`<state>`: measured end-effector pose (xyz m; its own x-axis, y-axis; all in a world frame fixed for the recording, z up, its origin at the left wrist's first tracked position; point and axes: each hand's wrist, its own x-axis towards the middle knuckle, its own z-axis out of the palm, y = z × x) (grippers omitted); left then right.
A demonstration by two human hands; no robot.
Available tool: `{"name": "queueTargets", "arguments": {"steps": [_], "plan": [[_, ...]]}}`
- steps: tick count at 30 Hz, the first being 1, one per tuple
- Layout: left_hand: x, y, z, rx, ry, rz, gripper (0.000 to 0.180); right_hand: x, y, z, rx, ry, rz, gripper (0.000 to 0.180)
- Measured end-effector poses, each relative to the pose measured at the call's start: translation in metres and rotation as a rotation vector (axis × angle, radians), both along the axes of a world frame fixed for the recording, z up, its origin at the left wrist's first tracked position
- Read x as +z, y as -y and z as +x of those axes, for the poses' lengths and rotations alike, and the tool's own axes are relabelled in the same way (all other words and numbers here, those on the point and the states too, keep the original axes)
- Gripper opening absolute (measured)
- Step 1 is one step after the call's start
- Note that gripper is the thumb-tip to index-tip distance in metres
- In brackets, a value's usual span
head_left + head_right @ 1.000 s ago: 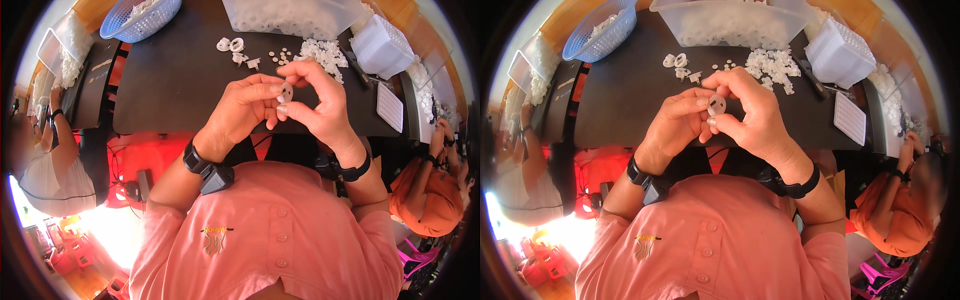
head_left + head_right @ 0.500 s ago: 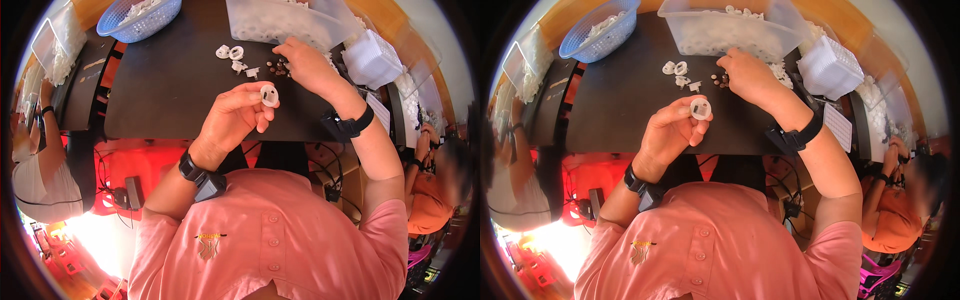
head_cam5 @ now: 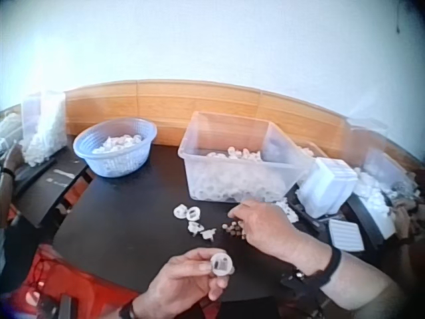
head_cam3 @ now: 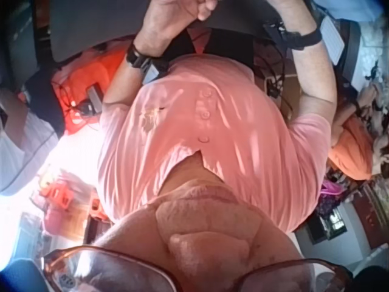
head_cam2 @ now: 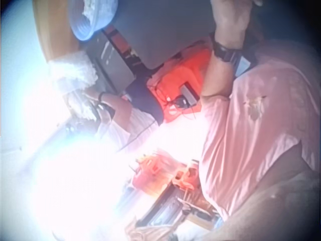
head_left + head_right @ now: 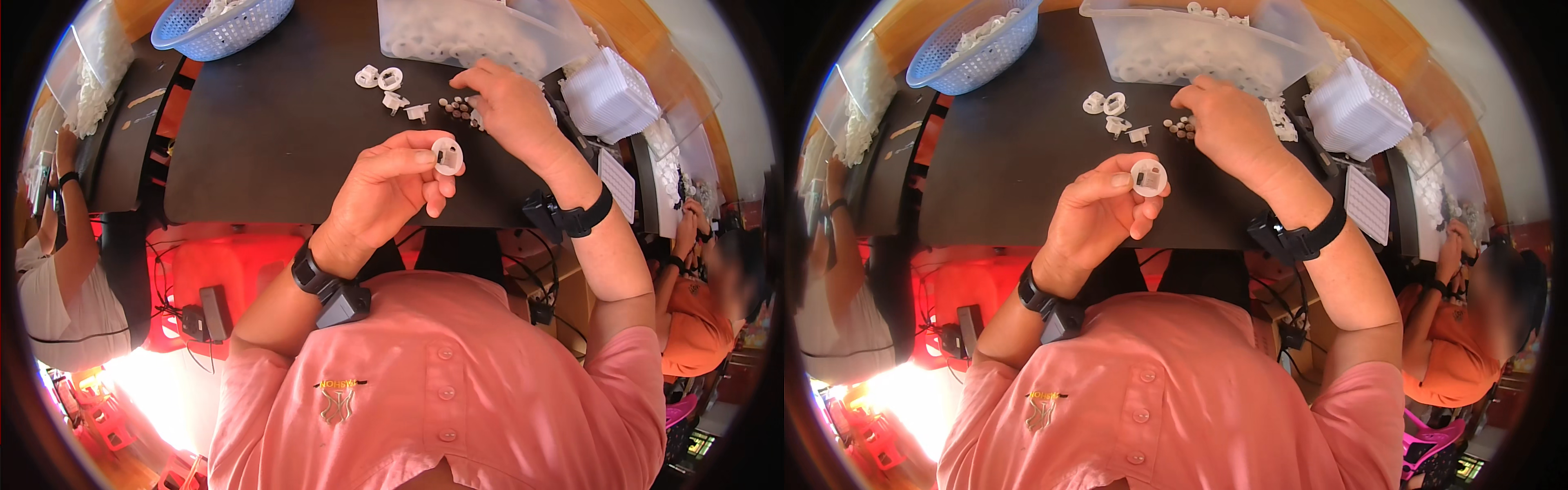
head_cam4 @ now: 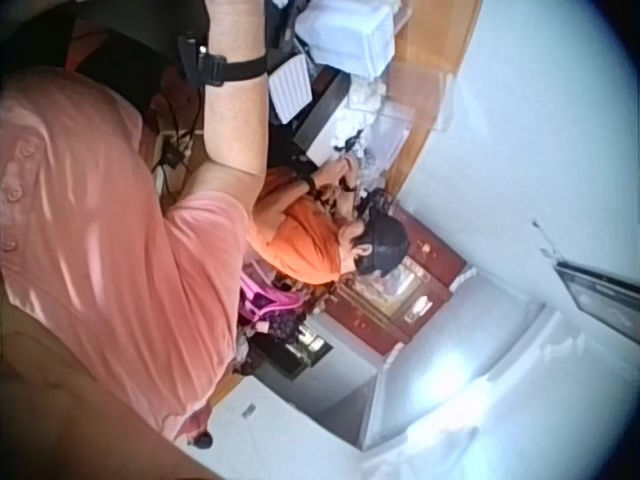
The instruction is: Assembling small white plastic components with internal pins or electronic parts.
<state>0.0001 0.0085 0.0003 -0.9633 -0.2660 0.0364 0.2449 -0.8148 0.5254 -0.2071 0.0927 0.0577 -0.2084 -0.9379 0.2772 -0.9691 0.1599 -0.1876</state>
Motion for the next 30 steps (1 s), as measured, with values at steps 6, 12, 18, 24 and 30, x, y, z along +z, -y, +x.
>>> {"name": "queueTargets", "arguments": {"steps": [6,12,18,24,30], "plan": [[-0.003,0.001,-0.001,-0.017,-0.012,-0.014,0.033,-0.013,-0.024,-0.024,-0.068,-0.061,-0.06,0.02],[-0.004,0.001,0.0,0.001,-0.001,-0.012,0.034,-0.011,-0.034,-0.041,-0.034,-0.199,-0.096,0.01],[-0.002,0.0,-0.003,-0.02,-0.008,0.024,0.035,-0.013,-0.035,-0.021,0.064,-0.138,-0.084,0.004],[-0.002,0.002,-0.003,-0.05,-0.051,0.04,0.033,-0.016,-0.04,-0.035,-0.03,-0.265,-0.003,0.007],[-0.004,0.001,-0.002,-0.028,-0.02,-0.044,0.033,-0.015,-0.03,-0.026,0.065,-0.213,-0.057,0.012]]}}
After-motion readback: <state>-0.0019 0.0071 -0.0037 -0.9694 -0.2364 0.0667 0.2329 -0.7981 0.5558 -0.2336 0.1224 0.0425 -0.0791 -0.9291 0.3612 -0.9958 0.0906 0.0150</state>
